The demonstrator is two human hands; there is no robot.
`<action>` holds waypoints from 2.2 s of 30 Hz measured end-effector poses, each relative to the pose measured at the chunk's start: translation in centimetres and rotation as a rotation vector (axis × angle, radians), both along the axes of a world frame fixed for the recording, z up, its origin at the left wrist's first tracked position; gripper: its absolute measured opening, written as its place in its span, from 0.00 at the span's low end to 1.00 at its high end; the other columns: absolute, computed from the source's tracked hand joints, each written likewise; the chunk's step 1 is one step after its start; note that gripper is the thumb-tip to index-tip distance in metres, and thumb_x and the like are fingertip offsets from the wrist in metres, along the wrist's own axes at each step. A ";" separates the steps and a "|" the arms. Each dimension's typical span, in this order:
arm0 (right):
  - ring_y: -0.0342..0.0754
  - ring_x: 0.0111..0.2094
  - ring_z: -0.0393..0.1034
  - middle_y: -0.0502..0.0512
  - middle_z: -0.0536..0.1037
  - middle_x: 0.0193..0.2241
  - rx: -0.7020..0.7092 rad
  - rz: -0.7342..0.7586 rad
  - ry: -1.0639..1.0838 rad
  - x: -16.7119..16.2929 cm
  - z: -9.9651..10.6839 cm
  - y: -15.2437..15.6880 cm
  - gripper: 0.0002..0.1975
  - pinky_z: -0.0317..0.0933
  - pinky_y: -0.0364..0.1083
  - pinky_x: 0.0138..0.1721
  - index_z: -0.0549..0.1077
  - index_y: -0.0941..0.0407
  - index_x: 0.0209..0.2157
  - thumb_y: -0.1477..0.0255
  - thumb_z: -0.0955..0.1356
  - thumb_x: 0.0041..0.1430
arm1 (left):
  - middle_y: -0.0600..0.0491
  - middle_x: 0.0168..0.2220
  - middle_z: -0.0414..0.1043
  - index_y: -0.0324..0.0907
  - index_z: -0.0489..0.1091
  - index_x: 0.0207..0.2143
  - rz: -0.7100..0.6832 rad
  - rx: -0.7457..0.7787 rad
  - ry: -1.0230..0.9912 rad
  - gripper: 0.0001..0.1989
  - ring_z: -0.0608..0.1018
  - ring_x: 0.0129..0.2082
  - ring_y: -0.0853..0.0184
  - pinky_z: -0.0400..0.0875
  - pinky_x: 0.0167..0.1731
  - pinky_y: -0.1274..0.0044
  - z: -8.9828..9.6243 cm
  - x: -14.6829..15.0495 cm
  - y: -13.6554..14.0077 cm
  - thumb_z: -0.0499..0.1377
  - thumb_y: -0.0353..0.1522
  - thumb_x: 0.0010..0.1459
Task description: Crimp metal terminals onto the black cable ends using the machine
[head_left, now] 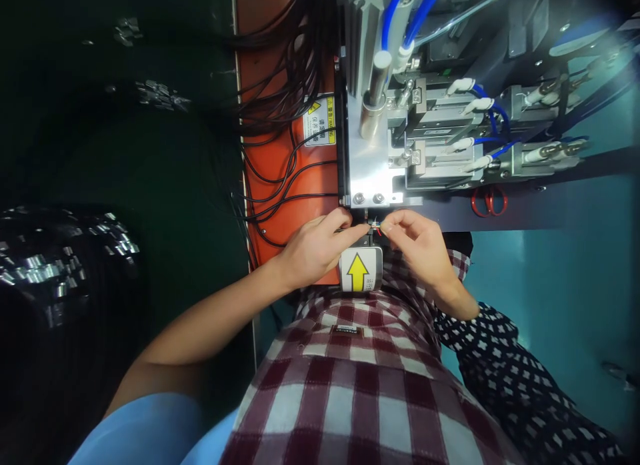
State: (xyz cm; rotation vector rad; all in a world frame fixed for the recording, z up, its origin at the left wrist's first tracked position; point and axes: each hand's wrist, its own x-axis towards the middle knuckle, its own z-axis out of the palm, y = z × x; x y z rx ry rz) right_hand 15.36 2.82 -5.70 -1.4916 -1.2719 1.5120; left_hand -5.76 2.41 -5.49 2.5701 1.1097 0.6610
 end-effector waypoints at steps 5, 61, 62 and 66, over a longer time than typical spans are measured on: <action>0.40 0.21 0.57 0.47 0.67 0.20 0.001 0.004 -0.009 0.0 -0.1 0.0 0.08 0.52 0.42 0.23 0.72 0.57 0.27 0.68 0.69 0.57 | 0.51 0.35 0.66 0.41 0.69 0.50 0.008 -0.001 -0.003 0.14 0.73 0.34 0.69 0.71 0.32 0.80 -0.1 0.0 0.0 0.48 0.28 0.67; 0.41 0.18 0.60 0.46 0.68 0.17 -0.088 -0.079 -0.075 -0.8 -0.4 -0.3 0.07 0.54 0.42 0.20 0.70 0.56 0.28 0.68 0.68 0.57 | 0.48 0.36 0.70 0.39 0.70 0.48 -0.043 0.051 0.202 0.16 0.73 0.33 0.67 0.71 0.33 0.76 0.4 0.3 0.1 0.45 0.29 0.68; 0.41 0.17 0.60 0.46 0.67 0.17 -0.113 -0.074 -0.059 -0.6 -0.6 -0.3 0.07 0.54 0.42 0.20 0.70 0.56 0.27 0.68 0.68 0.57 | 0.47 0.36 0.69 0.39 0.70 0.49 -0.041 0.054 0.200 0.16 0.73 0.33 0.66 0.71 0.33 0.76 0.4 0.3 0.1 0.45 0.29 0.68; 0.41 0.18 0.60 0.47 0.69 0.19 -0.028 -0.123 -0.091 0.0 -0.5 -0.8 0.08 0.54 0.42 0.20 0.71 0.55 0.30 0.66 0.68 0.59 | 0.47 0.36 0.69 0.38 0.69 0.50 -0.028 0.060 0.196 0.16 0.73 0.32 0.66 0.71 0.31 0.76 0.5 0.3 -0.1 0.45 0.27 0.67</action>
